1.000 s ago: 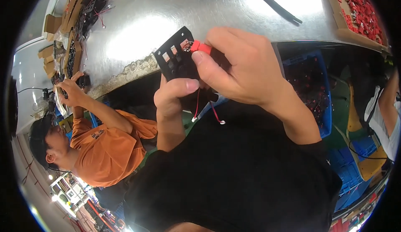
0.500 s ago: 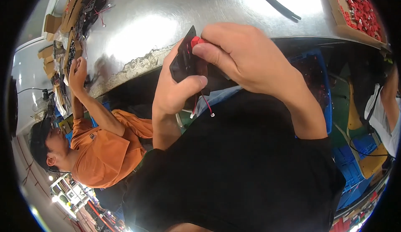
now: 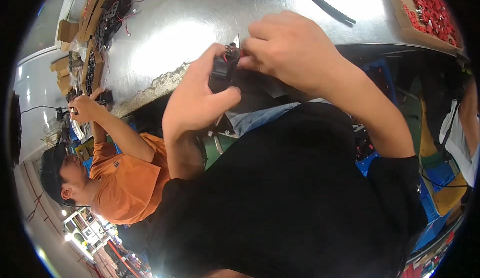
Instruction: Assembling small electronic components involving wire manipulation and component insertion.
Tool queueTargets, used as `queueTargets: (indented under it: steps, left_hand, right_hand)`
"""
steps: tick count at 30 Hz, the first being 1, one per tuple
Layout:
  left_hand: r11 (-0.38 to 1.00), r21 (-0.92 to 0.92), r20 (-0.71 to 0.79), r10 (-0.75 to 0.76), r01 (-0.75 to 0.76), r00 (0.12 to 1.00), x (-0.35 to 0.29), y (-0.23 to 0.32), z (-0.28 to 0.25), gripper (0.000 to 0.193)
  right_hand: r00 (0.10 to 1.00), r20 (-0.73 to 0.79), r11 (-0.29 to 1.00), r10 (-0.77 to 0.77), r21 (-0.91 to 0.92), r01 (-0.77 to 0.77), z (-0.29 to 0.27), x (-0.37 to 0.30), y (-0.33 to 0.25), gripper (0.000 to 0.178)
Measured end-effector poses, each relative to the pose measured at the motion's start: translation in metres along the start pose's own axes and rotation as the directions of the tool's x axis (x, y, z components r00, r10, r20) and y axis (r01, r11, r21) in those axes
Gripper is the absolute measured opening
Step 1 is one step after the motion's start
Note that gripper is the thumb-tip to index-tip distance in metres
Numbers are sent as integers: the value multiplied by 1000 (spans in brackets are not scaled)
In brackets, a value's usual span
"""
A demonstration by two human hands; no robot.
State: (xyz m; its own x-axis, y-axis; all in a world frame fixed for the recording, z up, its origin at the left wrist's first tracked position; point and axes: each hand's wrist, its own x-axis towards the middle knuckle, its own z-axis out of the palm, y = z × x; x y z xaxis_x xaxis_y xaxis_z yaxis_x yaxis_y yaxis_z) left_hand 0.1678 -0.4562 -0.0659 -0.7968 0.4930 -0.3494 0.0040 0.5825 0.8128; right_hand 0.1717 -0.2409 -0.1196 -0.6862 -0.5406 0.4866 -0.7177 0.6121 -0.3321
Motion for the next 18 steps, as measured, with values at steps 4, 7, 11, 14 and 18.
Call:
queueTargets:
  steps: [4, 7, 11, 14, 18]
  left_hand:
    - [880, 470, -43, 96, -64, 994, 17, 14, -1, 43]
    - [788, 611, -51, 131, -73, 990, 33, 15, 5, 41]
    - [753, 658, 21, -1, -13, 1000, 44, 7, 1, 41]
    - [678, 726, -6, 171, -113, 985, 39, 3, 8, 42]
    - [666, 740, -21, 172, -100, 985, 40, 2, 9, 43]
  right_hand:
    - [977, -191, 984, 96, -130, -122, 19, -8, 6, 36]
    - [949, -204, 930, 241, -232, -286, 38, -12, 5, 41]
    - [933, -140, 881, 333, -307, -360, 35, -12, -6, 45]
    - [931, -93, 897, 353, -250, -365, 24, -18, -9, 55]
    - [927, -42, 927, 373, -26, -374, -1, -24, -3, 61]
